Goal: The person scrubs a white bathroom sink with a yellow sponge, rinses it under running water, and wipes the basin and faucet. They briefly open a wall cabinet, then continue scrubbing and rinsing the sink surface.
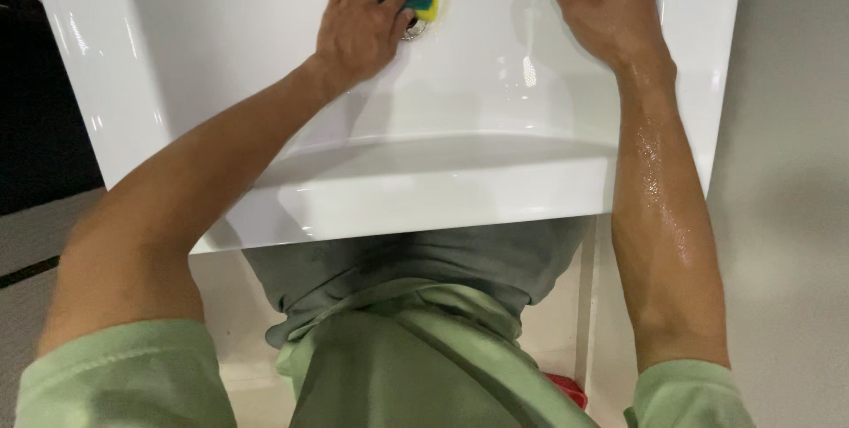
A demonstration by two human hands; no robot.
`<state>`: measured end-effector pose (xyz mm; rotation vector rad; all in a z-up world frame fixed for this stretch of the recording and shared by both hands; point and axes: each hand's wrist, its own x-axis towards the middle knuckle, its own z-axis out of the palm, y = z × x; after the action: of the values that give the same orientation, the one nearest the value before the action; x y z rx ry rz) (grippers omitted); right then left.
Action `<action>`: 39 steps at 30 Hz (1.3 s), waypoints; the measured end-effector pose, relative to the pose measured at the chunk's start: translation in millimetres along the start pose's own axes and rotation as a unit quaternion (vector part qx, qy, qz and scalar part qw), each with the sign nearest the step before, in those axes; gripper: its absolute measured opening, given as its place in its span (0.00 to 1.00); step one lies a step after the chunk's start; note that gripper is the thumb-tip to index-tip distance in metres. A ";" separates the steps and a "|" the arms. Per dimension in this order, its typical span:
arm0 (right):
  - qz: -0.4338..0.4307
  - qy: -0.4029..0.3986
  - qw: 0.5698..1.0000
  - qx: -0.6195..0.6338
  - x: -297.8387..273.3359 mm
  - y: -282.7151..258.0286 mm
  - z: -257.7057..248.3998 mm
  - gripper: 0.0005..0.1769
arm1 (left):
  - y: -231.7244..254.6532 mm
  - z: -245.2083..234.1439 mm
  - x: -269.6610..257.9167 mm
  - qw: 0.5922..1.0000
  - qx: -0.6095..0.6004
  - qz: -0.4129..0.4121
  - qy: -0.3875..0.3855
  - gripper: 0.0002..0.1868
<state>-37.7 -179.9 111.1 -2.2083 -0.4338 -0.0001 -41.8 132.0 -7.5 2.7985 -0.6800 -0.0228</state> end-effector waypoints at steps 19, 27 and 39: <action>0.014 -0.028 0.999 -0.024 6.1 9.6 4.7 0.08 | 105.8 -4.8 23.3 0.944 -0.020 0.306 -0.120 0.37; 0.085 -0.187 0.969 -0.138 4.8 -14.6 19.2 0.17 | 58.2 -43.4 -3.4 0.962 -0.027 0.207 -0.175 0.30; -0.001 -0.261 0.925 -0.276 -0.6 -25.4 50.7 0.29 | -57.4 -83.4 -35.9 0.987 -0.143 -0.042 -0.066 0.13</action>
<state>-53.6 -126.9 98.6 -2.7582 -0.8060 0.5373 -41.7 218.1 56.8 2.5606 -0.5396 -0.2990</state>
